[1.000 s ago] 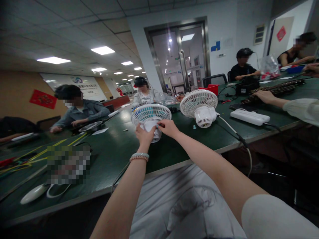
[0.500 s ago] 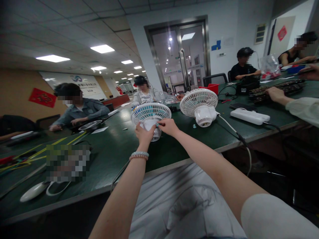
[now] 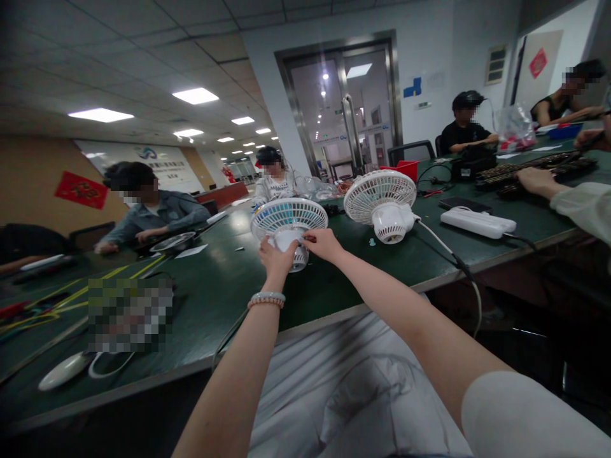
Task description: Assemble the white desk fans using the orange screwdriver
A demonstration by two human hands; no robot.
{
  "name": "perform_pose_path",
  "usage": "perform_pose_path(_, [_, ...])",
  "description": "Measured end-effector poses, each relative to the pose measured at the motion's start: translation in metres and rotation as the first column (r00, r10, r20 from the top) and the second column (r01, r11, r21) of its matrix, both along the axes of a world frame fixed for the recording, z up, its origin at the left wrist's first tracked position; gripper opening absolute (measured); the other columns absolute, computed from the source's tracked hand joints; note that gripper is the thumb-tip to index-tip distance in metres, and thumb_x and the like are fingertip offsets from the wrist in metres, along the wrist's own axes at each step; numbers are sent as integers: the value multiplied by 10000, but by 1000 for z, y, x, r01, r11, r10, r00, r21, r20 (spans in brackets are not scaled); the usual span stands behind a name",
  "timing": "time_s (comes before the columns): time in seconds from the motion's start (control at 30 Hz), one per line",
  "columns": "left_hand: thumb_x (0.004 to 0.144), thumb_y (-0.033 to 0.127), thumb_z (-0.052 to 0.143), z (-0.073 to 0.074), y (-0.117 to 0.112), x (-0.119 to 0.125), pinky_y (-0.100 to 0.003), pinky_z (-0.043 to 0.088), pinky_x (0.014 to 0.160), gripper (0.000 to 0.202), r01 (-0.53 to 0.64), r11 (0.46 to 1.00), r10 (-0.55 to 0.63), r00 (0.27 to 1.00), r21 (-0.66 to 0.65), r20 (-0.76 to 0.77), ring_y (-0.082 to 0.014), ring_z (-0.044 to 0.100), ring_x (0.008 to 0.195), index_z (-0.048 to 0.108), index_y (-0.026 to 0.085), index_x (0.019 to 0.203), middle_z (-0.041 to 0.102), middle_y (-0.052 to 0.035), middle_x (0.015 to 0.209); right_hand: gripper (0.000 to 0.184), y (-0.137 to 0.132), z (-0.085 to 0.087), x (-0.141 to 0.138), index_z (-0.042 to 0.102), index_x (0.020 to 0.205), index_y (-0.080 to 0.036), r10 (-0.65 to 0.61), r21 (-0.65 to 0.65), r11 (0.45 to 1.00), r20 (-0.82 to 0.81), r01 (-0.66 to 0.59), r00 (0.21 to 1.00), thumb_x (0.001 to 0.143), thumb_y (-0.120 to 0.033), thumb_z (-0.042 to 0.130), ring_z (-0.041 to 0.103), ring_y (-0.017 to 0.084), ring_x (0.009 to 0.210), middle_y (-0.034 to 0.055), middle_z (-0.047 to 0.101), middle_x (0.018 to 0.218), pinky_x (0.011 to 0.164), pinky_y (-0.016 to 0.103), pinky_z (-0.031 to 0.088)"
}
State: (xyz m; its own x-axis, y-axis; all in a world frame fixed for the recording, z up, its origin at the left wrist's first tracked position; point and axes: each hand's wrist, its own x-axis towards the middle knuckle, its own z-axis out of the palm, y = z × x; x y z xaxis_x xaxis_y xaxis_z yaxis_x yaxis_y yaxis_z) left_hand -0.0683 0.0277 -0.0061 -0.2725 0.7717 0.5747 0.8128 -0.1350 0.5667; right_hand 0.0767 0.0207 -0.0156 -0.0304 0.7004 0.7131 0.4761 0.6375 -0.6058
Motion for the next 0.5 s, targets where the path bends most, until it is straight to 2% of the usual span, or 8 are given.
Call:
perform_pose_path(0.17, [630,523,589,3,-9,4,-488,307,967,845,-29,1000,29,1000,9,4,-333,316,1222,259,122,1296,332,-204,1284,187,0,1,1,684,864,-162,-18,21,1000,31,17,999,755,-293,606,639,145,724,32,690,759,693,240,470])
perform_pose_path(0.27, [642,474,587,8,-18,4,-504,305,955,760,-53,991,59,997,124,-47,-334,310,1216,305,169,1278,325,-170,1297,183,-1,2,1,683,857,-170,-28,10,1000,41,27,999,758,-304,605,634,143,716,26,686,745,696,244,463])
perform_pose_path(0.37, [684,338,546,12,-24,4,-441,273,1000,521,110,959,-58,978,261,-200,-273,373,1165,446,154,1161,448,-129,1199,180,-2,3,1,680,851,-170,-30,13,999,49,29,998,761,-306,604,626,138,706,22,682,743,688,237,453])
perform_pose_path(0.43, [696,271,517,14,-25,4,-403,270,1005,385,257,935,-177,935,244,-309,-244,415,1117,522,164,1066,525,-97,1112,175,-2,3,1,677,850,-167,-30,21,999,47,29,998,758,-298,606,618,132,698,22,678,744,679,228,446])
perform_pose_path(0.5, [699,242,505,14,-26,6,-399,275,990,331,354,917,-266,886,183,-380,-242,423,1104,563,188,1020,570,-70,1065,175,-1,3,0,669,860,-163,-30,27,999,40,29,999,752,-288,609,607,125,681,19,671,738,671,223,440])
